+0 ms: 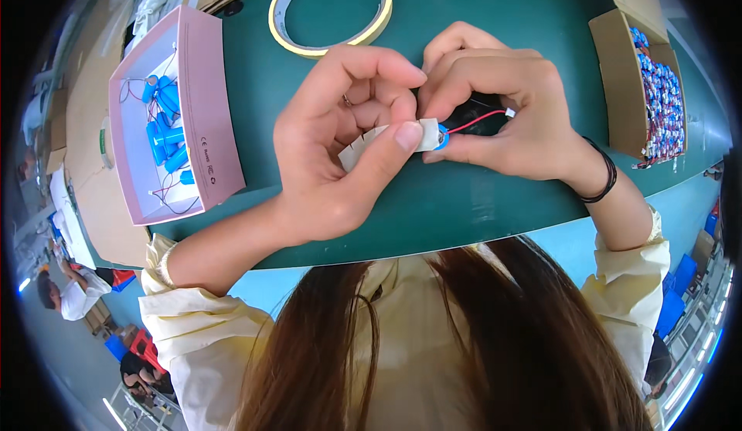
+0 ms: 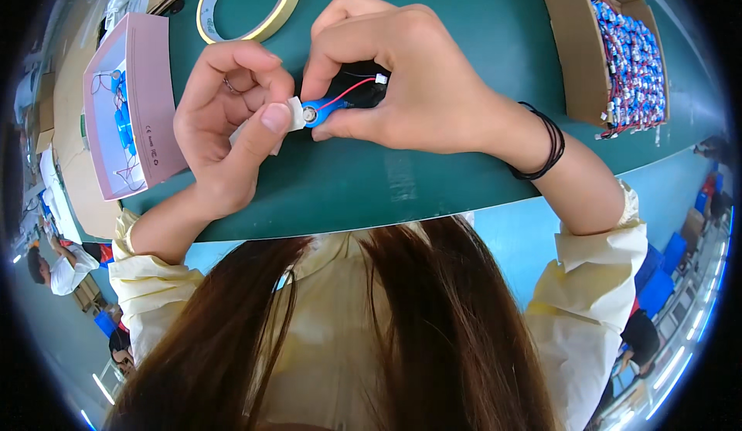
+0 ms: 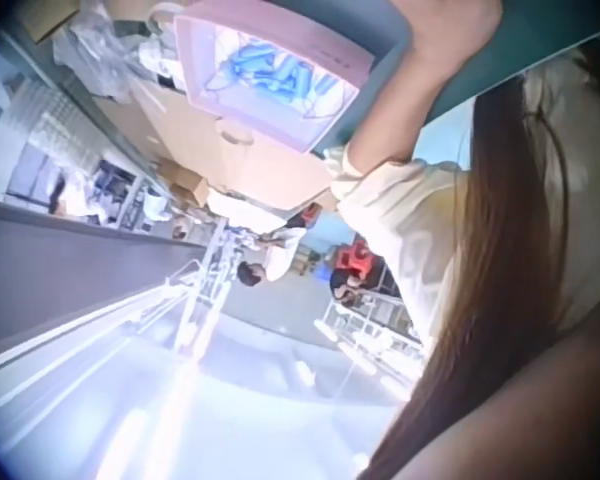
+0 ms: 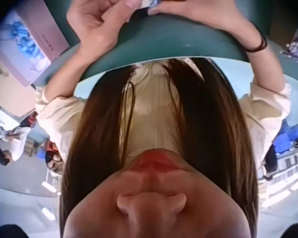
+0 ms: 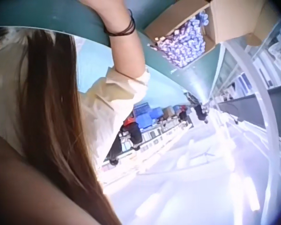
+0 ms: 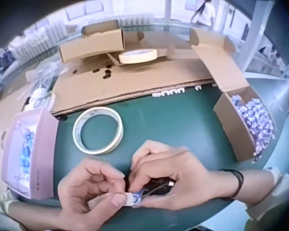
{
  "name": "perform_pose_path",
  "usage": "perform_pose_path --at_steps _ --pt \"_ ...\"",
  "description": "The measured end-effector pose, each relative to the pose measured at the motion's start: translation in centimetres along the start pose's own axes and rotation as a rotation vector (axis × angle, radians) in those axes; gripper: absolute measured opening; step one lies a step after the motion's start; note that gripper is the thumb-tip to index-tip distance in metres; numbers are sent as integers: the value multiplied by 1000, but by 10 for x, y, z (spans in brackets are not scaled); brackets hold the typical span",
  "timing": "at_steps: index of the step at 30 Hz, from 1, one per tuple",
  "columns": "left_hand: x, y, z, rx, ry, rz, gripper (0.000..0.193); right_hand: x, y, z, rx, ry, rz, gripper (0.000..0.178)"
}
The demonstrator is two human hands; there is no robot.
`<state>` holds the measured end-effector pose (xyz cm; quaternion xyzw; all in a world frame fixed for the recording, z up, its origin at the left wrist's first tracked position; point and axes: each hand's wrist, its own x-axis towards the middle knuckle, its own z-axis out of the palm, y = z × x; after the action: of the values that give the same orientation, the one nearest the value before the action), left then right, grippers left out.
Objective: Assembling and applying tape to small electronic components at a manual assembly station.
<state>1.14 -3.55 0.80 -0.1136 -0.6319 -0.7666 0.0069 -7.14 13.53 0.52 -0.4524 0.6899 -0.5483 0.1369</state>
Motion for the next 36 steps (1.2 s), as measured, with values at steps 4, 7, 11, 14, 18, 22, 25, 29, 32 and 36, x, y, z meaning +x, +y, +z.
perform_pose_path --at_steps 4,7,11,14,18,22,25,29,32,36 --pt "1 3 -1 62 -32 -10 28 -1 0 1 -5 15 -8 21" --pt "0 3 -3 146 -66 -10 30 0 -3 0 -27 15 25 20" --pt "0 6 -3 160 -80 -33 31 1 -2 0 -38 21 -8 19" --pt "0 6 -1 166 -78 -17 30 -1 -4 0 -60 35 -35 20" --pt "-2 2 -3 153 -46 -45 30 5 -7 3 -90 7 -40 19" --pt "-2 6 1 170 -39 -47 30 5 -13 2 -133 4 -91 20" --pt "-2 8 2 178 -35 -70 30 5 -14 2 -144 15 -86 20" --pt "0 8 2 189 -25 -65 30 6 -15 1 -149 13 -86 20" --pt "0 8 2 194 -19 -68 30 7 -15 1 -157 12 -85 20" --pt "0 9 3 203 -15 -79 30 7 -15 1 -167 10 -112 20"
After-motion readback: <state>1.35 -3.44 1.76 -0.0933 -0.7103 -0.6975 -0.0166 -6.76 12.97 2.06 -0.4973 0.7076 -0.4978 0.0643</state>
